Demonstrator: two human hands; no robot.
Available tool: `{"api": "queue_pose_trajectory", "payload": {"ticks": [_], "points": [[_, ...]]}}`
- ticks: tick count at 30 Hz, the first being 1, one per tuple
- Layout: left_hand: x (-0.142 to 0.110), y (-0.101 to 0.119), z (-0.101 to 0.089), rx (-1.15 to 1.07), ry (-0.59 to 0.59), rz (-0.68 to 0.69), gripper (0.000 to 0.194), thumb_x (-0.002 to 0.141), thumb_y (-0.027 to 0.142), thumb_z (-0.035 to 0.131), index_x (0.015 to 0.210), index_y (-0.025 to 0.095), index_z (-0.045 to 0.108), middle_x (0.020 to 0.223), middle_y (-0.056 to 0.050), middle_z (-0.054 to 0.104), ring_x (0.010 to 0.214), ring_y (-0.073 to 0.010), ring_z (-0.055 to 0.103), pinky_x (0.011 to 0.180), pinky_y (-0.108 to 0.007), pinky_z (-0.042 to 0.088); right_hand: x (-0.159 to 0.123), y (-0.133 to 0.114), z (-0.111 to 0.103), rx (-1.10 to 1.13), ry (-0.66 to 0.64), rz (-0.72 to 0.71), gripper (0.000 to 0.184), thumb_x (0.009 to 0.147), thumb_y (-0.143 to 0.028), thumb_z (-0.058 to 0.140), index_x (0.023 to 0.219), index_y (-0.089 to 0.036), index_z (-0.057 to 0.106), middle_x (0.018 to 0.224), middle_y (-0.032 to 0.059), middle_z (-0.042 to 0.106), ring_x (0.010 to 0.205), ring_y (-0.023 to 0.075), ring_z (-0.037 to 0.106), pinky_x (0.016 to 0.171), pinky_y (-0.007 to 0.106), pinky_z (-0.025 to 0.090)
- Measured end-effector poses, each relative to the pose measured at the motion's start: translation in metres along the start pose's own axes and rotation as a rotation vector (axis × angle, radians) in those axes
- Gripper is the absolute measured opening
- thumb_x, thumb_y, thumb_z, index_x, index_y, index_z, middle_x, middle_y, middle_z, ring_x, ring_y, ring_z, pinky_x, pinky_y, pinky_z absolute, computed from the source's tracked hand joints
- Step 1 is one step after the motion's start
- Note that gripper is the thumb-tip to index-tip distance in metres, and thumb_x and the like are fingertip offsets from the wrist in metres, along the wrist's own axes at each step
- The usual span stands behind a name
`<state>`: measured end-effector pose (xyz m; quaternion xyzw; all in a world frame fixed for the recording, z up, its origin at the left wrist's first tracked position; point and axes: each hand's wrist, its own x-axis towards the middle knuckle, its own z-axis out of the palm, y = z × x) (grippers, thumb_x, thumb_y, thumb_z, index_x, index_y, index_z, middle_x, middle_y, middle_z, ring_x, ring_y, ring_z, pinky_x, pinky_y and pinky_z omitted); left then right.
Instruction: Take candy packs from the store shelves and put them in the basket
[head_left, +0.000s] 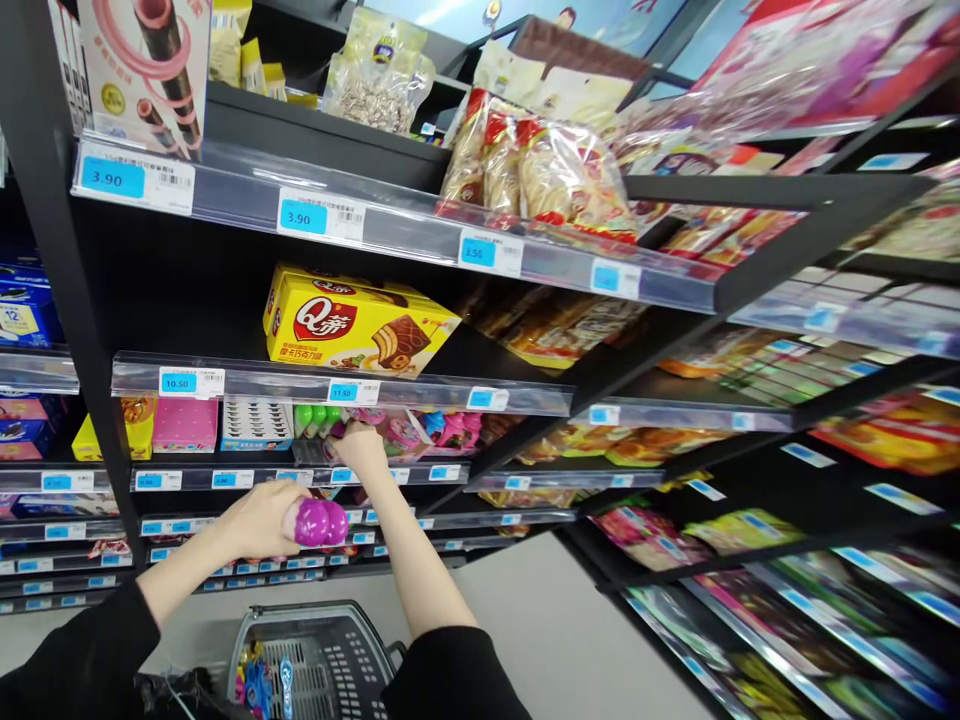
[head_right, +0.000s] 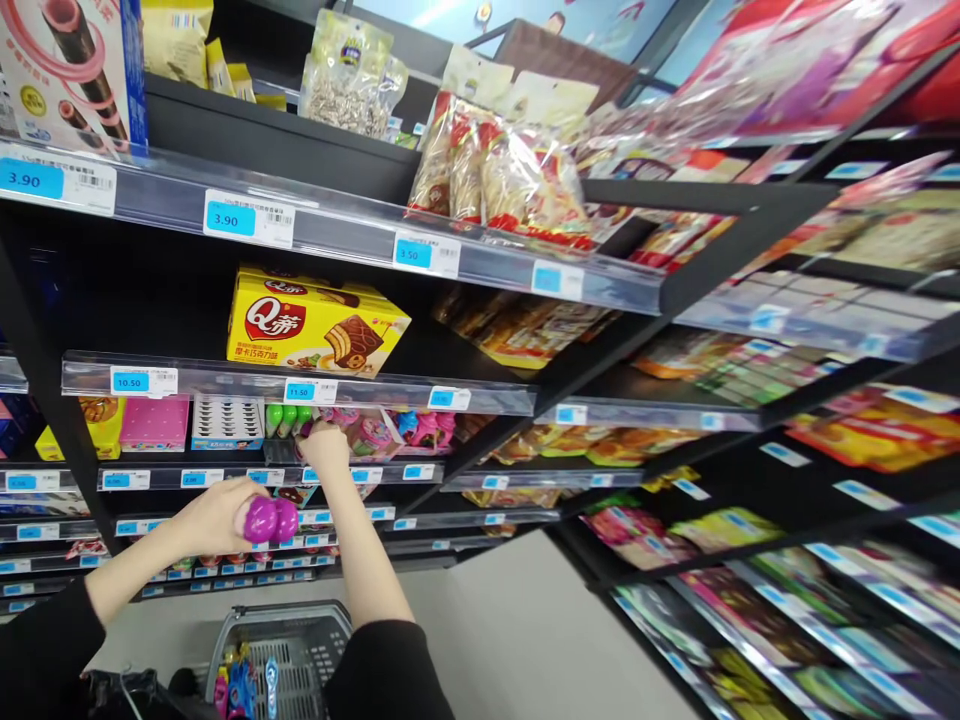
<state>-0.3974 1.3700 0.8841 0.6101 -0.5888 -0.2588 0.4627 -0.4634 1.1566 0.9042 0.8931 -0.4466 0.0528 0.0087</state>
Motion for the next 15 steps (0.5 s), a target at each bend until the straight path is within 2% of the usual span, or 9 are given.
{"api": "queue_pose_trajectory", "payload": {"ticks": [3,7,10,15], "points": [[0.037,-0.020,0.008,0.272,-0.040,-0.002,0.046,0.059,0.012,0.068,0.104,0.016,0.058,0.113,-0.011,0.057,0.107,-0.0300,0.049,0.096,-0.049,0.036,0.007,0.004,-0.002,-0.030,-0.048,-0.059,0.037,0.084,-0.043,0.056,0.101,-0.011,0.060,0.098,0.0095,0.066,0.092,0.0200,0.062,0.082,0.038,0.048],[0.073,-0.036,0.016,0.517,-0.124,-0.042,0.033,0.079,0.027,0.062,0.109,0.015,0.055,0.118,-0.011,0.055,0.106,-0.0249,0.054,0.090,-0.047,0.043,0.015,0.007,-0.006,-0.038,-0.095,-0.137,0.036,0.085,-0.043,0.056,0.104,-0.013,0.059,0.099,0.0071,0.065,0.092,0.0187,0.062,0.083,0.039,0.048],[0.085,-0.039,0.020,0.640,-0.196,-0.082,0.035,0.082,0.032,0.059,0.113,0.016,0.054,0.116,-0.010,0.057,0.101,-0.0232,0.057,0.086,-0.045,0.047,0.018,0.011,-0.007,-0.016,-0.108,-0.167,0.037,0.085,-0.043,0.055,0.108,-0.014,0.058,0.100,0.0067,0.064,0.091,0.0183,0.062,0.082,0.038,0.049],[0.091,-0.035,0.023,0.757,-0.285,-0.146,0.039,0.082,0.030,0.060,0.117,0.016,0.052,0.120,-0.010,0.055,0.103,-0.0239,0.057,0.086,-0.045,0.048,0.020,0.012,-0.004,0.011,-0.097,-0.147,0.041,0.085,-0.043,0.054,0.112,-0.012,0.056,0.097,0.0079,0.065,0.088,0.0185,0.062,0.080,0.037,0.048]]}}
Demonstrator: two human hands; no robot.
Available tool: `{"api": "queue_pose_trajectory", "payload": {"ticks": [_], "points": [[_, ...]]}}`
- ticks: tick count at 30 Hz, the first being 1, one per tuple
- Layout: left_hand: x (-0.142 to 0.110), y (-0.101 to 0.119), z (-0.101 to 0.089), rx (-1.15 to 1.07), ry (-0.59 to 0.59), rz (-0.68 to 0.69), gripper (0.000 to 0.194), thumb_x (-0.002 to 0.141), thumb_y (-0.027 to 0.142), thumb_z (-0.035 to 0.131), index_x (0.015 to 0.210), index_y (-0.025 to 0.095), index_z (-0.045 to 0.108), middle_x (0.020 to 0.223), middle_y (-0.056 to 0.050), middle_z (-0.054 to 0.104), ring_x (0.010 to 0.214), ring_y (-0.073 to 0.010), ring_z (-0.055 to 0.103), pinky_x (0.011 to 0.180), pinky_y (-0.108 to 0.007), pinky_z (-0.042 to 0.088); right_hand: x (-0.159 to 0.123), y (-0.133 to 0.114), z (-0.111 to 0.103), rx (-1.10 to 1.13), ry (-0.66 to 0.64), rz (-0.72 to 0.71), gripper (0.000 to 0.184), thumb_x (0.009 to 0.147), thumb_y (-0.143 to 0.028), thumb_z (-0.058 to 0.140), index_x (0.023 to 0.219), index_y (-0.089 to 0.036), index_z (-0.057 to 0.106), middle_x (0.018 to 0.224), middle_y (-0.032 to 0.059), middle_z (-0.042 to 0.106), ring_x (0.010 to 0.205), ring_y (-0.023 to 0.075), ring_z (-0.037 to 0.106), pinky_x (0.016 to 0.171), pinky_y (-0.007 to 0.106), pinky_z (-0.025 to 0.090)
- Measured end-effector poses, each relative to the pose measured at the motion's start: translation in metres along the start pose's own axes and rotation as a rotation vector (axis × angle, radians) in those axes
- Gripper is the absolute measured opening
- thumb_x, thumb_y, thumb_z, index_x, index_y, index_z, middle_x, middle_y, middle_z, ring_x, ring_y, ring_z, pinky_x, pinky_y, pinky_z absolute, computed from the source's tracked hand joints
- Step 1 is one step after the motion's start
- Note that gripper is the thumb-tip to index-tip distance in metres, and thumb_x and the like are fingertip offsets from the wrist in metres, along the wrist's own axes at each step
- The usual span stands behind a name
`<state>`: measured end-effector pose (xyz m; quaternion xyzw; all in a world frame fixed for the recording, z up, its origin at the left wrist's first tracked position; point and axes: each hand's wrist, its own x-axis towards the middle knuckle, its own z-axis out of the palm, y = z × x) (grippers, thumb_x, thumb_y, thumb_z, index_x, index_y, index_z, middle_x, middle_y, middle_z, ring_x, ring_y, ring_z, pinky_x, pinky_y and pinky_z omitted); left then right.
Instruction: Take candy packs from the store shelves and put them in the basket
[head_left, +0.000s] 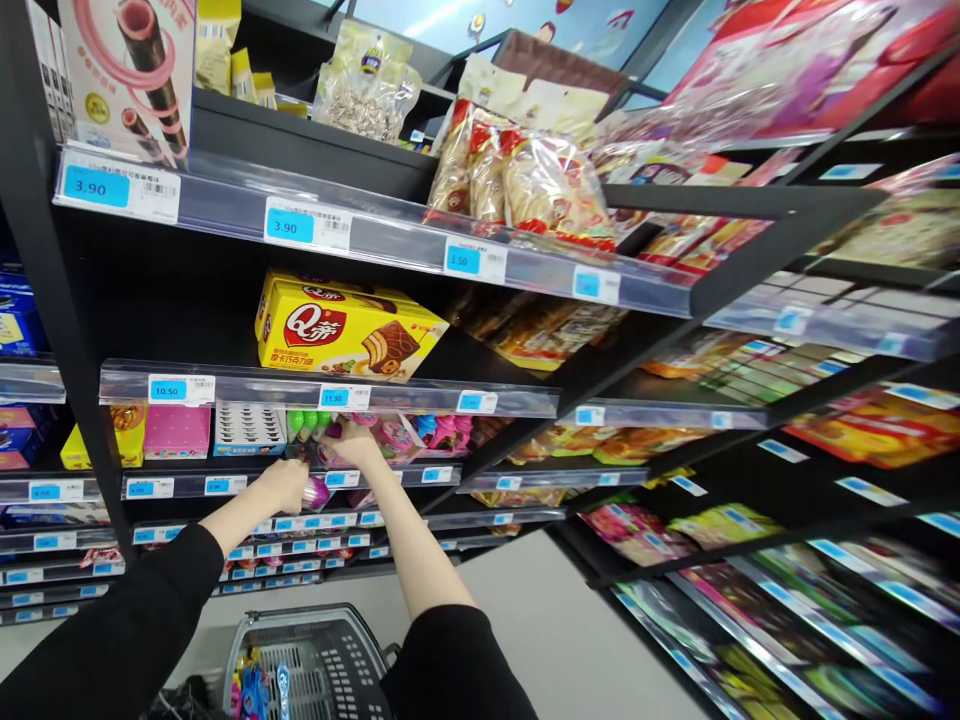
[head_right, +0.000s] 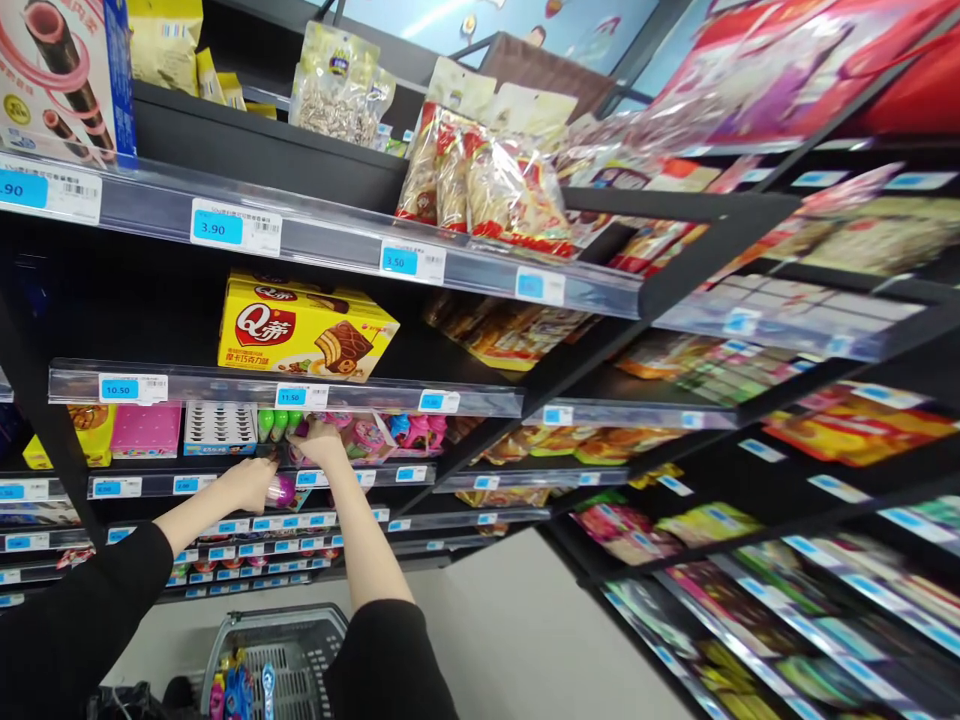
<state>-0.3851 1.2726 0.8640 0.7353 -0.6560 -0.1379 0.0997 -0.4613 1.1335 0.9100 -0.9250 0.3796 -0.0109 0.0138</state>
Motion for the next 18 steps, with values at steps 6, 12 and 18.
{"api": "queue_pose_trajectory", "payload": {"ticks": [6,12,18], "points": [[0.005,0.009,-0.002,0.058,-0.051,-0.065,0.043,0.082,0.028,0.060,0.121,0.016,0.049,0.125,-0.012,0.052,0.105,-0.0249,0.055,0.086,-0.045,0.048,-0.004,-0.004,0.002,0.004,0.046,0.007,0.045,0.073,-0.042,0.060,0.107,-0.013,0.060,0.092,0.0147,0.068,0.090,0.0283,0.063,0.074,0.035,0.046],[0.008,0.019,0.006,0.089,-0.062,-0.140,0.057,0.081,0.028,0.061,0.132,0.020,0.037,0.141,-0.014,0.034,0.108,-0.0271,0.053,0.084,-0.045,0.051,-0.013,0.000,0.009,0.075,0.112,0.059,0.037,0.080,-0.042,0.050,0.103,-0.014,0.059,0.091,0.0111,0.069,0.089,0.0232,0.065,0.068,0.026,0.044],[0.007,0.015,0.007,0.087,-0.076,-0.126,0.067,0.079,0.025,0.063,0.137,0.022,0.030,0.145,-0.015,0.028,0.108,-0.0272,0.054,0.086,-0.046,0.050,-0.016,-0.009,0.013,0.122,0.146,0.070,0.046,0.073,-0.038,0.058,0.109,-0.010,0.057,0.093,0.0164,0.068,0.092,0.0278,0.063,0.076,0.032,0.043]]}}
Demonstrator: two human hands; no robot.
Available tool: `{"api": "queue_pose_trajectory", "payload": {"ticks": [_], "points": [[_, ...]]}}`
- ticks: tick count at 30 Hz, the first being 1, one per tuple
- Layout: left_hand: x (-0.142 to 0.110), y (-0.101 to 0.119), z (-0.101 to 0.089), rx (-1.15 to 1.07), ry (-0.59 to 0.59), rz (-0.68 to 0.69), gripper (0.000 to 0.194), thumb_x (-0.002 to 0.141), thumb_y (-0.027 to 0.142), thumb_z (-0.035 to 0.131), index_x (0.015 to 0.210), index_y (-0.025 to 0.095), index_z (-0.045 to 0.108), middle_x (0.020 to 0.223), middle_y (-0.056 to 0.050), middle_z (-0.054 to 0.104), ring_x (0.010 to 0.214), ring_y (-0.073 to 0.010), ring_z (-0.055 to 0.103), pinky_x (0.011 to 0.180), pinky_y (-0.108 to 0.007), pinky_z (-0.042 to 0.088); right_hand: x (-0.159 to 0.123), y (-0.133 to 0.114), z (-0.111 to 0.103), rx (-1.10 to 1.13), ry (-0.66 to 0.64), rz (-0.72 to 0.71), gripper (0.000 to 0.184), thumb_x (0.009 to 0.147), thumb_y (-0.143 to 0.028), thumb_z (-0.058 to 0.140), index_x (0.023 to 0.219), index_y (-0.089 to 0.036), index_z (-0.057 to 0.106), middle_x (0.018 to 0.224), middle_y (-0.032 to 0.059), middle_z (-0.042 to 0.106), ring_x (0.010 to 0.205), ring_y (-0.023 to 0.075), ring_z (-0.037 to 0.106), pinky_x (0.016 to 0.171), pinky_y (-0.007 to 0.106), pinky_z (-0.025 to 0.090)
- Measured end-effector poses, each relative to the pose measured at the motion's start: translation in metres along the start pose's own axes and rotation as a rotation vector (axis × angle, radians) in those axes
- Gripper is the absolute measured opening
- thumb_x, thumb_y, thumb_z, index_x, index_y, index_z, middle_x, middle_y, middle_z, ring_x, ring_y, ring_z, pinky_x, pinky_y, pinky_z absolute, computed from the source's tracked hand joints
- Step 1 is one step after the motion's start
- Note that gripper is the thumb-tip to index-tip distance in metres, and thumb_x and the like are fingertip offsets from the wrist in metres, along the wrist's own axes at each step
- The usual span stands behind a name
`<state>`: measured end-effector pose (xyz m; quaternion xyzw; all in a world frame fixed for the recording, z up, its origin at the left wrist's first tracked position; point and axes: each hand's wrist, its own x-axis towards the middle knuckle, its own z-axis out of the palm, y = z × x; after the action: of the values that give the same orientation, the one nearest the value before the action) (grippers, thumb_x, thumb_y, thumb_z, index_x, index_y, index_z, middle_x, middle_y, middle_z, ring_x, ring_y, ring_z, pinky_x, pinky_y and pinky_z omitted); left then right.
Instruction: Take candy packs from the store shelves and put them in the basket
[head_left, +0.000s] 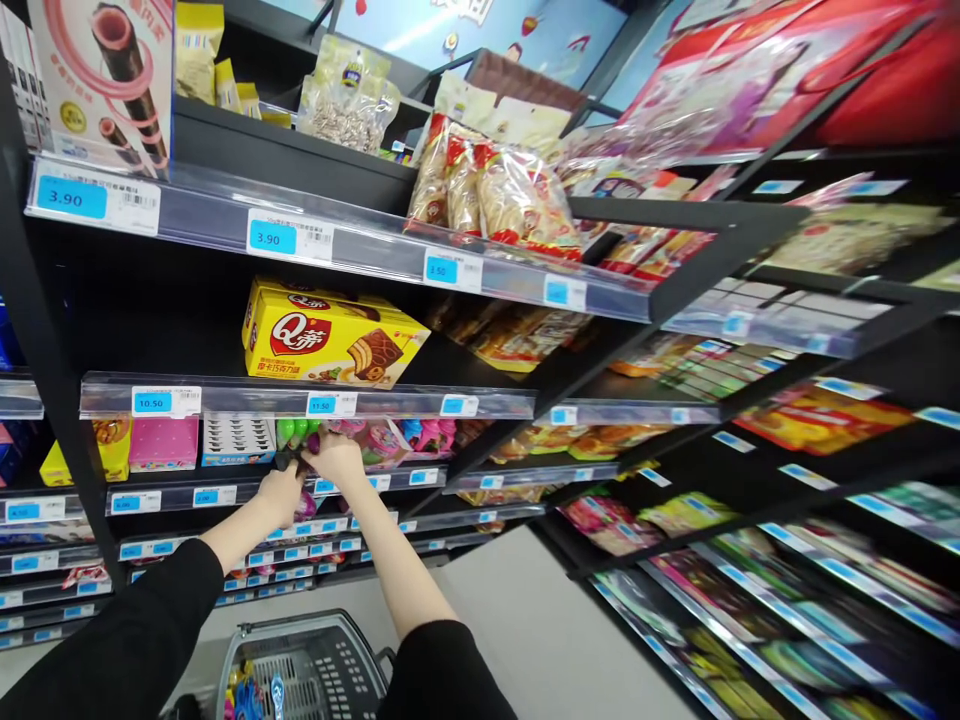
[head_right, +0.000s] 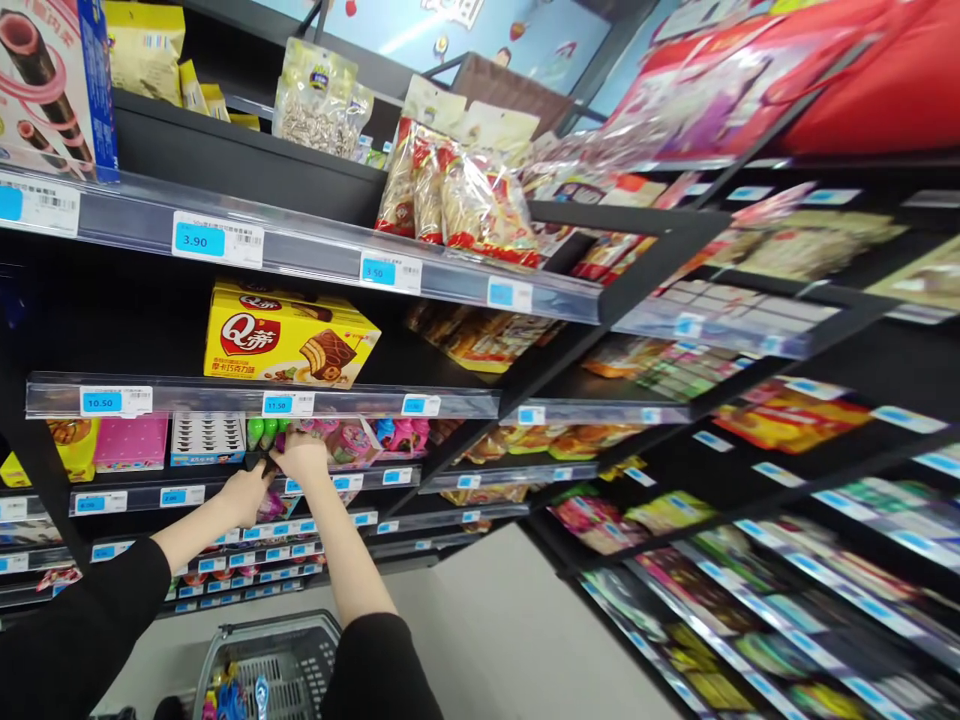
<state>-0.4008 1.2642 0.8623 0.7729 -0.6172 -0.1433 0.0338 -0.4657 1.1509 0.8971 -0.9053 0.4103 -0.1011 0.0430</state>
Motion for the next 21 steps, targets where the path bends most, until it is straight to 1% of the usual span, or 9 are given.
{"api": "queue_pose_trajectory", "payload": {"ticks": [3,6,9,11,13,15,16,18,21], "points": [[-0.003,0.001,0.002,-0.030,-0.008,0.010,0.078,0.073,0.021,0.068,0.139,0.024,0.027,0.147,-0.016,0.024,0.107,-0.0288,0.054,0.084,-0.047,0.050,0.004,0.003,-0.009,0.067,0.017,0.043,0.042,0.074,-0.038,0.057,0.104,-0.010,0.060,0.092,0.0169,0.069,0.091,0.0272,0.063,0.075,0.031,0.044],[-0.007,0.003,0.006,-0.100,0.001,0.026,0.097,0.059,0.009,0.075,0.141,0.026,0.025,0.149,-0.020,0.018,0.104,-0.0335,0.056,0.083,-0.049,0.049,0.010,0.014,-0.025,0.180,0.049,0.112,0.034,0.079,-0.037,0.051,0.095,-0.010,0.063,0.090,0.0154,0.069,0.090,0.0245,0.063,0.074,0.030,0.044],[-0.012,0.000,0.005,-0.238,0.045,0.054,0.105,0.048,-0.003,0.071,0.140,0.024,0.029,0.150,-0.023,0.015,0.104,-0.0390,0.056,0.086,-0.049,0.044,0.010,0.024,-0.043,0.325,0.079,0.152,0.032,0.075,-0.036,0.053,0.092,-0.011,0.064,0.091,0.0154,0.068,0.094,0.0266,0.061,0.076,0.031,0.044],[-0.020,-0.008,0.002,-0.377,0.082,0.091,0.099,0.046,-0.001,0.069,0.136,0.023,0.037,0.149,-0.021,0.020,0.108,-0.0400,0.054,0.090,-0.048,0.041,0.001,0.027,-0.055,0.451,0.079,0.145,0.032,0.072,-0.034,0.053,0.093,-0.012,0.063,0.093,0.0136,0.067,0.095,0.0264,0.059,0.076,0.031,0.043],[-0.032,-0.020,0.000,-0.544,0.109,0.133,0.088,0.044,0.004,0.070,0.128,0.020,0.048,0.143,-0.017,0.035,0.111,-0.0391,0.051,0.094,-0.044,0.038,-0.016,0.028,-0.065,0.605,0.037,0.105,0.029,0.070,-0.033,0.052,0.091,-0.015,0.063,0.094,0.0089,0.066,0.091,0.0224,0.059,0.073,0.027,0.044],[-0.051,-0.033,0.004,-0.734,0.114,0.152,0.077,0.043,0.010,0.072,0.118,0.017,0.057,0.124,-0.013,0.056,0.106,-0.0369,0.054,0.090,-0.041,0.042,-0.041,0.029,-0.072,0.768,-0.056,0.066,0.027,0.069,-0.035,0.051,0.088,-0.018,0.062,0.085,0.0032,0.064,0.074,0.0161,0.058,0.059,0.023,0.043],[-0.062,-0.040,0.008,-0.837,0.106,0.148,0.070,0.044,0.013,0.071,0.113,0.016,0.059,0.110,-0.011,0.063,0.098,-0.0351,0.058,0.083,-0.040,0.046,-0.055,0.028,-0.074,0.847,-0.111,0.059,0.028,0.069,-0.038,0.050,0.087,-0.019,0.061,0.078,0.0010,0.061,0.063,0.0132,0.055,0.050,0.021,0.039],[-0.086,-0.049,0.020,-1.056,0.088,0.114,0.057,0.051,0.019,0.067,0.107,0.015,0.060,0.094,-0.008,0.068,0.083,-0.0297,0.063,0.070,-0.037,0.050,-0.083,0.025,-0.074,0.985,-0.214,0.073,0.033,0.069,-0.044,0.049,0.089,-0.019,0.058,0.066,-0.0022,0.054,0.047,0.0094,0.043,0.040,0.019,0.030],[-0.123,-0.049,0.043,-1.340,0.082,0.053,0.045,0.059,0.026,0.058,0.103,0.015,0.059,0.094,-0.009,0.068,0.080,-0.0245,0.064,0.068,-0.036,0.052,-0.122,0.010,-0.057,1.131,-0.301,0.123,0.035,0.069,-0.047,0.043,0.087,-0.020,0.054,0.056,-0.0052,0.042,0.039,0.0080,0.031,0.036,0.019,0.023]]}}
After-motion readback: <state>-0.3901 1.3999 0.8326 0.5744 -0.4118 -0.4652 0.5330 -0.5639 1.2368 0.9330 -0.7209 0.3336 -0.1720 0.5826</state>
